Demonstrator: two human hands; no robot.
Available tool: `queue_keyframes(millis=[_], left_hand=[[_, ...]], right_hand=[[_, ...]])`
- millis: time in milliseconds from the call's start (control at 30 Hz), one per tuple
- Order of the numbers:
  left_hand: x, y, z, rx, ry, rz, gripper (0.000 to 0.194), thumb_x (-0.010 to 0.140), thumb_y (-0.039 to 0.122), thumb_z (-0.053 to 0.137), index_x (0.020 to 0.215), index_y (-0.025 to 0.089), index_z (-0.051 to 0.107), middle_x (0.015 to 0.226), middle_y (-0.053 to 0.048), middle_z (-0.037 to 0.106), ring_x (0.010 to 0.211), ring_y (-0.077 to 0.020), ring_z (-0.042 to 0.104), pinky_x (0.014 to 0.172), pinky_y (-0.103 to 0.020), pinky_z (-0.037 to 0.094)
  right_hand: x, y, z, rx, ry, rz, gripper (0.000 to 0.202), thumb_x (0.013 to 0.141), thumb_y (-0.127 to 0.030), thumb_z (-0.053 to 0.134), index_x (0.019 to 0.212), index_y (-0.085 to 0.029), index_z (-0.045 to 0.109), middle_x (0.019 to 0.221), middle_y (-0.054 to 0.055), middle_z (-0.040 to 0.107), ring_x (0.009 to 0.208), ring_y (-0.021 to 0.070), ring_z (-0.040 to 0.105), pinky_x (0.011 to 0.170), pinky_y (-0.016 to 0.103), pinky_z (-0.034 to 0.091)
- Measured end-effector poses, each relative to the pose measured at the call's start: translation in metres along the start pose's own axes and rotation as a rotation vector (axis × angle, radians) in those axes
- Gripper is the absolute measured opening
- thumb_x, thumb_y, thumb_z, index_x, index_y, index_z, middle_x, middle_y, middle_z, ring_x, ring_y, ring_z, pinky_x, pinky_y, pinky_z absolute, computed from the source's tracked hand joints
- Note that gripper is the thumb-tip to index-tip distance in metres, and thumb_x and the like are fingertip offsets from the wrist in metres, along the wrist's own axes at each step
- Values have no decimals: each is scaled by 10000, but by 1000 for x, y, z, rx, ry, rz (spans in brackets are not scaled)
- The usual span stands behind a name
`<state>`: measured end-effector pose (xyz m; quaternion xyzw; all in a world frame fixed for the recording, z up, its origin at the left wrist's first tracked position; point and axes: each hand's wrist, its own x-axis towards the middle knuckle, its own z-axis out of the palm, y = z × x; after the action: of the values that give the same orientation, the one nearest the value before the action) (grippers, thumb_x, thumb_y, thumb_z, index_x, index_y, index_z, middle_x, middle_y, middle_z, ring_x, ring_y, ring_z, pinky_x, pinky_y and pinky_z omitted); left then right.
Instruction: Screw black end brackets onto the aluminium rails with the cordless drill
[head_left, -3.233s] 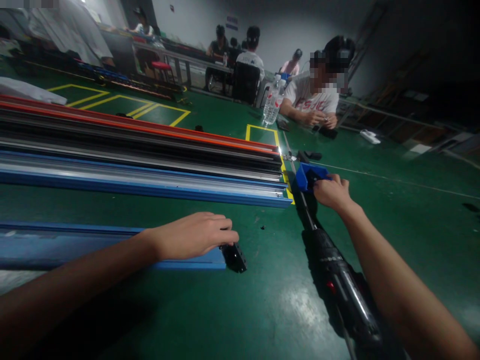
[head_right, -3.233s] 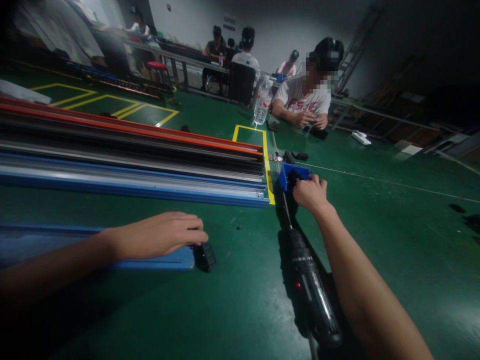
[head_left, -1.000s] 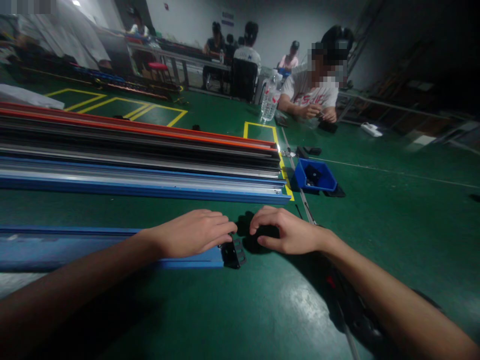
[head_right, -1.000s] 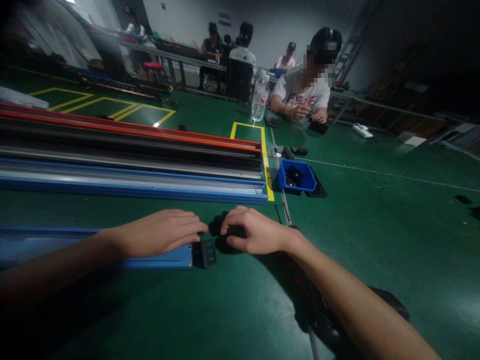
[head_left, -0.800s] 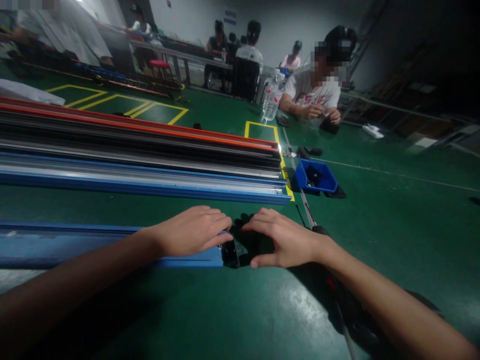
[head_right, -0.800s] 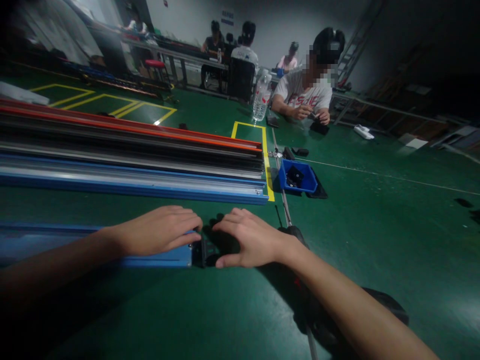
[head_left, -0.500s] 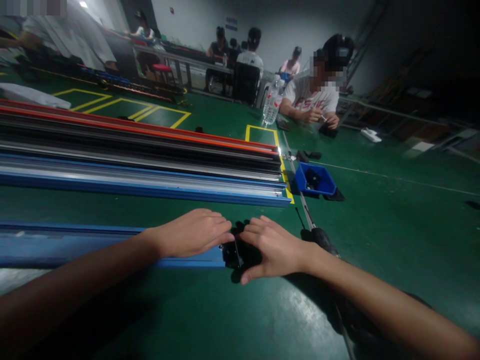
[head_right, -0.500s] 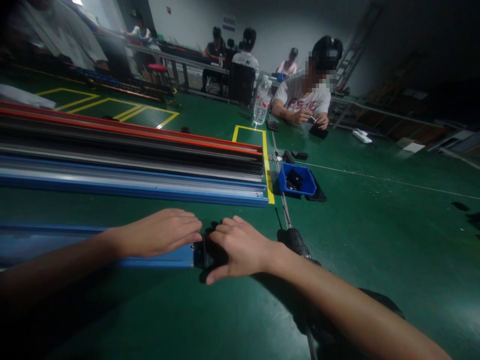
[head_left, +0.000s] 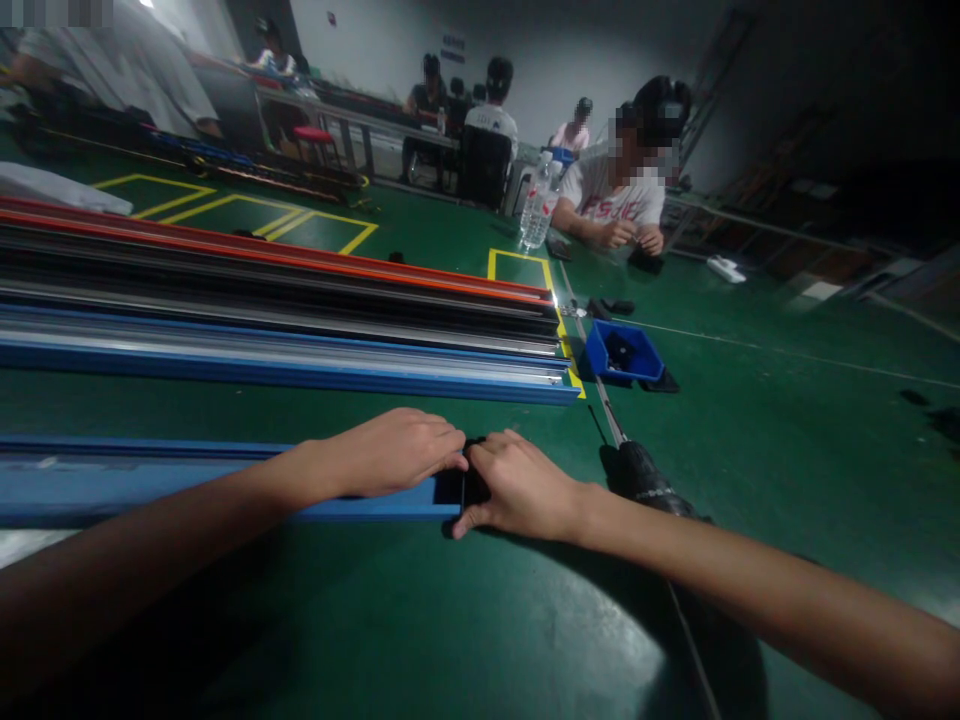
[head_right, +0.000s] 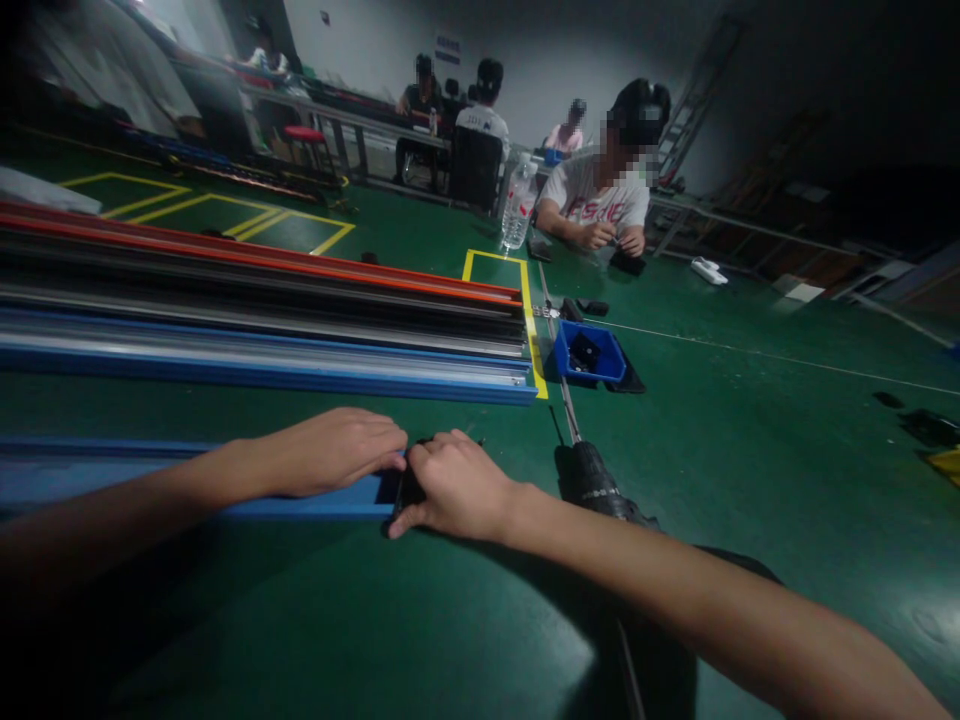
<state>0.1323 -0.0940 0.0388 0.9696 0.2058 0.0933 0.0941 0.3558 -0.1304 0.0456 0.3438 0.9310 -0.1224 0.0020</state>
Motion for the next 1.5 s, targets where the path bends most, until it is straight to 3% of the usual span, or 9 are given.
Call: queue_keyframes(millis=[333, 633, 700, 833, 933, 1067, 1200, 1333, 1500], left_hand=[[-21, -18, -5, -52, -27, -50, 369, 1146, 311, 415, 887, 193, 651, 828, -29, 704, 757, -201, 648, 739, -307, 444], [-31, -12, -16, 23, -50, -136, 437, 1156, 391, 382, 860, 200, 640, 792, -23, 691, 741, -205, 647, 729, -313, 426], [-26, -8, -17, 91, -15, -150, 435, 1156, 395, 391, 870, 194, 650, 788, -30, 694, 736, -213, 640, 726, -323, 420], [-11, 7, -23, 212, 30, -154, 348, 1130, 398, 488, 972, 166, 695, 856, -62, 722, 799, -239, 657, 729, -336, 420], [6, 19, -25, 216, -1, -95, 243, 1094, 373, 583, 1029, 170, 700, 958, -73, 752, 889, -255, 686, 728, -341, 432], [34, 32, -19, 207, -33, 3, 131, 1043, 304, 681, 1023, 176, 695, 1000, -69, 771, 911, -235, 701, 716, -327, 441], [58, 33, -11, 164, -60, 38, 217, 971, 318, 788, 1076, 151, 696, 1028, -85, 776, 928, -246, 716, 686, -328, 439], [80, 27, -7, 68, -58, -50, 204, 999, 256, 743, 1158, 134, 699, 1062, -106, 767, 945, -254, 714, 677, -324, 427], [100, 20, 4, -22, -76, -83, 93, 969, 217, 762, 1024, 143, 749, 983, -87, 765, 882, -229, 712, 653, -303, 408]], right_hand=[[17, -20, 2, -15, 53, -32, 602, 927, -637, 790, 1068, -56, 717, 988, 184, 792, 908, 337, 740, 862, 443, 536], [23, -17, -8, -72, 17, -90, 757, 813, -743, 842, 1075, -40, 738, 1024, 199, 780, 995, 361, 725, 908, 460, 538], [7, -14, -23, -73, 0, -91, 661, 883, -647, 841, 1142, -47, 737, 1056, 196, 777, 1016, 350, 724, 919, 458, 541], [-52, 8, -57, -55, 57, 96, 481, 1137, -522, 494, 1277, -134, 740, 1158, 170, 790, 1077, 332, 739, 965, 507, 551], [-116, 43, -68, -95, 85, 293, 501, 1148, -477, 393, 1326, -165, 741, 1304, 174, 773, 1203, 365, 729, 1048, 585, 541], [-213, 93, -51, -198, 63, 584, 546, 1086, -442, 354, 1245, -176, 803, 1242, 211, 798, 1046, 422, 799, 910, 632, 634], [-286, 108, -23, -83, 114, 650, 504, 1026, -484, 445, 1347, -276, 774, 1296, 160, 795, 1146, 421, 781, 958, 584, 660], [-318, 95, -2, 165, 71, 606, 542, 979, -401, 604, 1509, -309, 666, 1424, 132, 736, 1229, 433, 739, 1015, 607, 635], [-312, 86, 12, 389, 226, 606, 734, 805, -239, 754, 1525, -323, 637, 1446, 180, 700, 1278, 524, 673, 1049, 784, 520]])
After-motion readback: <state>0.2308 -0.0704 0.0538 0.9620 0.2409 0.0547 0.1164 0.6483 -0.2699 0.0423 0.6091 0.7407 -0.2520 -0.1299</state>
